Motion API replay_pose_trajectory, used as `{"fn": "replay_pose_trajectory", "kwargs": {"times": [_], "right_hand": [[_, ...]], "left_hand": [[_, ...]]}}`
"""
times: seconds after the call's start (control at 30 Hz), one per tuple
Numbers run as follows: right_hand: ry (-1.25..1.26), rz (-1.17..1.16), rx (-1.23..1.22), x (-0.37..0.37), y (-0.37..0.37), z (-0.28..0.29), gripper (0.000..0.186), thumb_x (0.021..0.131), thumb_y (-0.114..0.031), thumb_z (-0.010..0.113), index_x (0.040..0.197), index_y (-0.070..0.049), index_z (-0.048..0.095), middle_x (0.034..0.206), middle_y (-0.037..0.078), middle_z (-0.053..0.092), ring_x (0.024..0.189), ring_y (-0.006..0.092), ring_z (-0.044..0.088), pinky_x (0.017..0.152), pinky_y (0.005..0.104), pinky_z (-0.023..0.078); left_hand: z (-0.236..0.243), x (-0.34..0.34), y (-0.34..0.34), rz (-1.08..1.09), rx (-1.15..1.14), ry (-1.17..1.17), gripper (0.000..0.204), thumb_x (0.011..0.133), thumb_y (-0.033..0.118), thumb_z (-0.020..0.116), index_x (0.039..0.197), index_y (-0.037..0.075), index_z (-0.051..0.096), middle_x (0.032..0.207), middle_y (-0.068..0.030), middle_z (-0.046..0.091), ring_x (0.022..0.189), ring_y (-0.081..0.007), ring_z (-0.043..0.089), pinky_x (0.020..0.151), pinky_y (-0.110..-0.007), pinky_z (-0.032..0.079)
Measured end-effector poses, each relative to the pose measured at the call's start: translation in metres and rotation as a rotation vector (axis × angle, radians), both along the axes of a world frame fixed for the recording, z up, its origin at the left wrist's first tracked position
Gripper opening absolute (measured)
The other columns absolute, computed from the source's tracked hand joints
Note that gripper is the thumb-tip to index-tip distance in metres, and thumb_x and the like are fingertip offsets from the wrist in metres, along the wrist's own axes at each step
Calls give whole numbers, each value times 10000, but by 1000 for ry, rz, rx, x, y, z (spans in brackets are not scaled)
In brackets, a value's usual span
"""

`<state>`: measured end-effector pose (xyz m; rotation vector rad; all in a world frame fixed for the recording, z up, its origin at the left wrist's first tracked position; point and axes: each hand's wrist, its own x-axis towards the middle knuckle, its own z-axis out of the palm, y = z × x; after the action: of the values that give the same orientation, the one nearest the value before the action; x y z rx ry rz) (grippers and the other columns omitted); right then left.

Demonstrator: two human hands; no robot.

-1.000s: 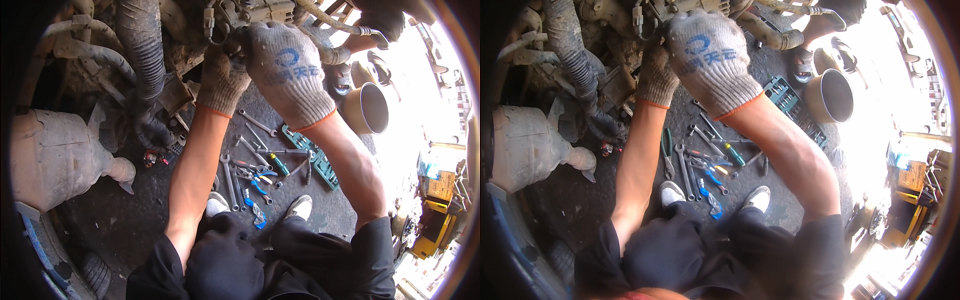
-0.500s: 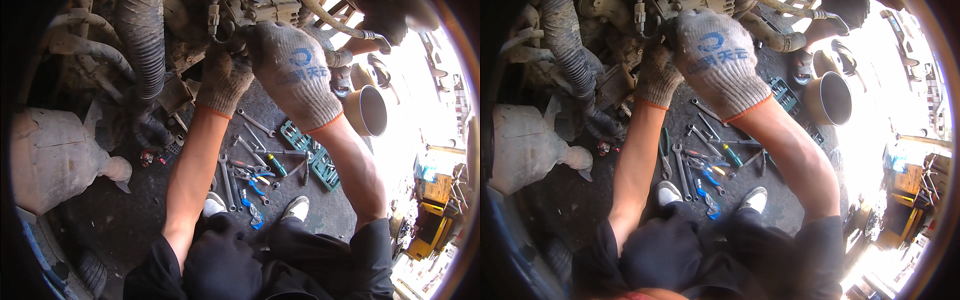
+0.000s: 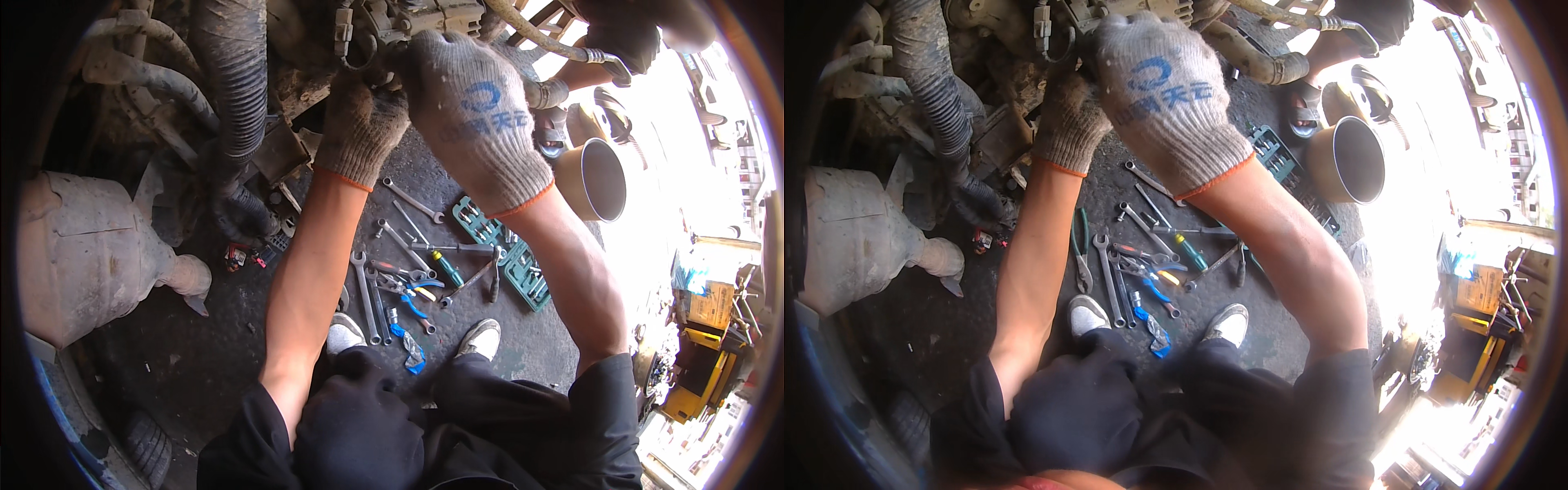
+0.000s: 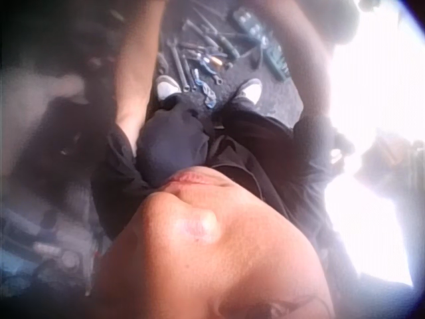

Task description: The person retrieves tools from a workbench and moves to a blue car with its hood open. They use a screwdriver and wrench to work on the engine, removing and adjusting components while another person assists nearby.

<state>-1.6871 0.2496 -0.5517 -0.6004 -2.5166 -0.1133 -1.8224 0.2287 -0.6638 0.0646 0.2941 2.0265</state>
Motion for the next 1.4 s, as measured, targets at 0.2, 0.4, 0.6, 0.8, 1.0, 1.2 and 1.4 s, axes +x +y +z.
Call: {"fn": "replay_pose_trajectory", "kwargs": {"times": [0.2, 0.4, 0.6, 0.8, 1.0, 1.2, 1.4], "right_hand": [[1, -10, -184, 5, 0, 0, 205, 998, -216, 688, 1054, -19, 705, 969, 232, 696, 890, 436, 708, 732, 509, 572], [63, 34, 31, 0, 0, 1, 214, 1013, -221, 673, 1038, -11, 702, 873, 237, 706, 840, 437, 716, 719, 523, 567], [-21, -20, -114, 5, 0, 3, 199, 1017, -214, 668, 1037, -19, 699, 872, 223, 686, 862, 425, 705, 725, 511, 562], [112, 49, -61, -1, -6, 16, 185, 999, -205, 694, 1047, -27, 680, 912, 217, 683, 883, 433, 700, 760, 520, 558], [122, 2, -422, -1, -13, 25, 215, 979, -184, 687, 1034, 1, 592, 911, 247, 671, 851, 486, 684, 752, 560, 542], [414, 190, -77, -4, -11, 5, 158, 986, -174, 689, 1050, -34, 654, 925, 206, 678, 893, 442, 689, 760, 528, 550], [95, 169, 33, 6, -1, -2, 136, 983, -161, 698, 1065, -52, 690, 885, 186, 679, 858, 414, 701, 736, 490, 563]], "left_hand": [[2, 1, 4, 20, -11, 21, 172, 1107, 178, 544, 1259, 162, 623, 928, -30, 648, 799, -118, 562, 754, -266, 482], [11, 4, -2, 49, -73, 91, 160, 1111, 136, 525, 1213, 176, 642, 876, -6, 649, 713, -93, 554, 692, -248, 485], [18, 5, -6, 42, -72, 99, 177, 1102, 113, 527, 1228, 174, 635, 943, -2, 667, 744, -90, 573, 694, -246, 483], [13, 3, -2, 34, -34, 74, 212, 1104, 113, 519, 1285, 177, 609, 1016, -11, 690, 797, -94, 608, 700, -245, 482], [13, 3, -3, 32, -13, 64, 255, 1106, 114, 512, 1341, 181, 584, 1090, -19, 713, 850, -97, 644, 705, -245, 481], [20, 11, -11, 18, -28, 53, 302, 1100, 91, 509, 1383, 183, 564, 1146, -8, 726, 861, -77, 652, 682, -230, 444], [27, 5, -10, -9, 18, -53, 360, 1047, -5, 556, 1365, 159, 592, 978, 48, 643, 764, -69, 574, 656, -241, 436]]}}
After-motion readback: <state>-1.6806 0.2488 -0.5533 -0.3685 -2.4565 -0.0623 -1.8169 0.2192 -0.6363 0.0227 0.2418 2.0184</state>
